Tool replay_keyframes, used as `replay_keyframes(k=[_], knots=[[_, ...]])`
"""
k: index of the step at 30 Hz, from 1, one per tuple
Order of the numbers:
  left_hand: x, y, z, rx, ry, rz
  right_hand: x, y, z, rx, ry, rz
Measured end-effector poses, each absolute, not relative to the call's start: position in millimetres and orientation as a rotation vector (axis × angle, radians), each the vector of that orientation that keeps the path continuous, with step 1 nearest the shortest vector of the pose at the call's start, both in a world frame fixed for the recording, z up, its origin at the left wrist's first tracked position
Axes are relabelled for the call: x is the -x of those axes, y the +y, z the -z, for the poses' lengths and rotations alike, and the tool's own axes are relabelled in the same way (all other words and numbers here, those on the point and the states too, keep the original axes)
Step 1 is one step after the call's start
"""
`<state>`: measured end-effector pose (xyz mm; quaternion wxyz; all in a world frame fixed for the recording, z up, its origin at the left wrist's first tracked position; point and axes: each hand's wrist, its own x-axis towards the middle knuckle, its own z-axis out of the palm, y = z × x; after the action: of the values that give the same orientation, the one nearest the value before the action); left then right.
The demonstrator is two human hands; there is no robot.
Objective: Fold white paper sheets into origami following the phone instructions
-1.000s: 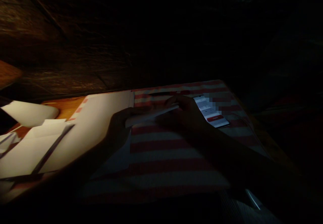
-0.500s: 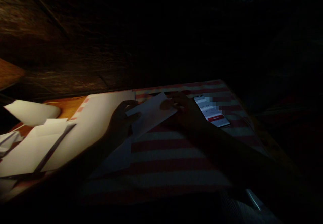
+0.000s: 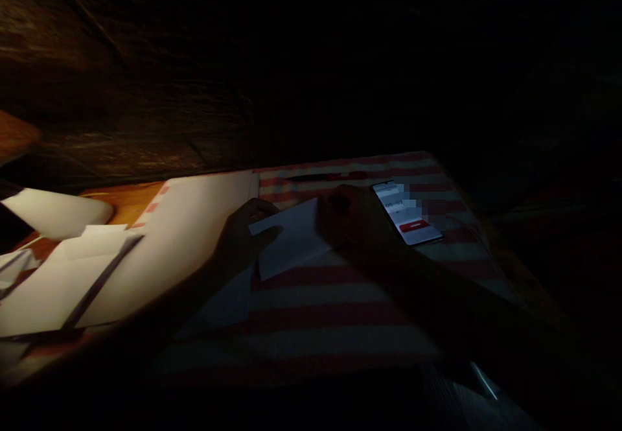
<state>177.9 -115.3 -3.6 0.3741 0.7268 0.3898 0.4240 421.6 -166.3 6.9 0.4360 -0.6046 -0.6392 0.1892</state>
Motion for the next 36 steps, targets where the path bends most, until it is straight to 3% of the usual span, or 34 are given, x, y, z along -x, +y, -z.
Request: replay_keyframes(k=[14, 19, 27, 36], knots=[[-176.7, -107.9, 15.7, -1.894, 0.983, -1.038, -414.2, -162.1, 2.9, 1.562, -1.582, -0.490], [-173.0, -115.2, 4.4, -2.339, 0.981, -1.085, -415.7, -162.5, 0.8, 1.549, -1.570, -0.578], [-180.1, -135.7, 3.0, -2.685, 0.729, -0.591, -411.6, -168.3, -9.0, 1.489, -1.590, -0.603], [-180.6, -136.9, 4.7, -2.618, 0.754, -0.593, -411.3, -172.4, -16.5, 1.466, -1.838, -0.270]])
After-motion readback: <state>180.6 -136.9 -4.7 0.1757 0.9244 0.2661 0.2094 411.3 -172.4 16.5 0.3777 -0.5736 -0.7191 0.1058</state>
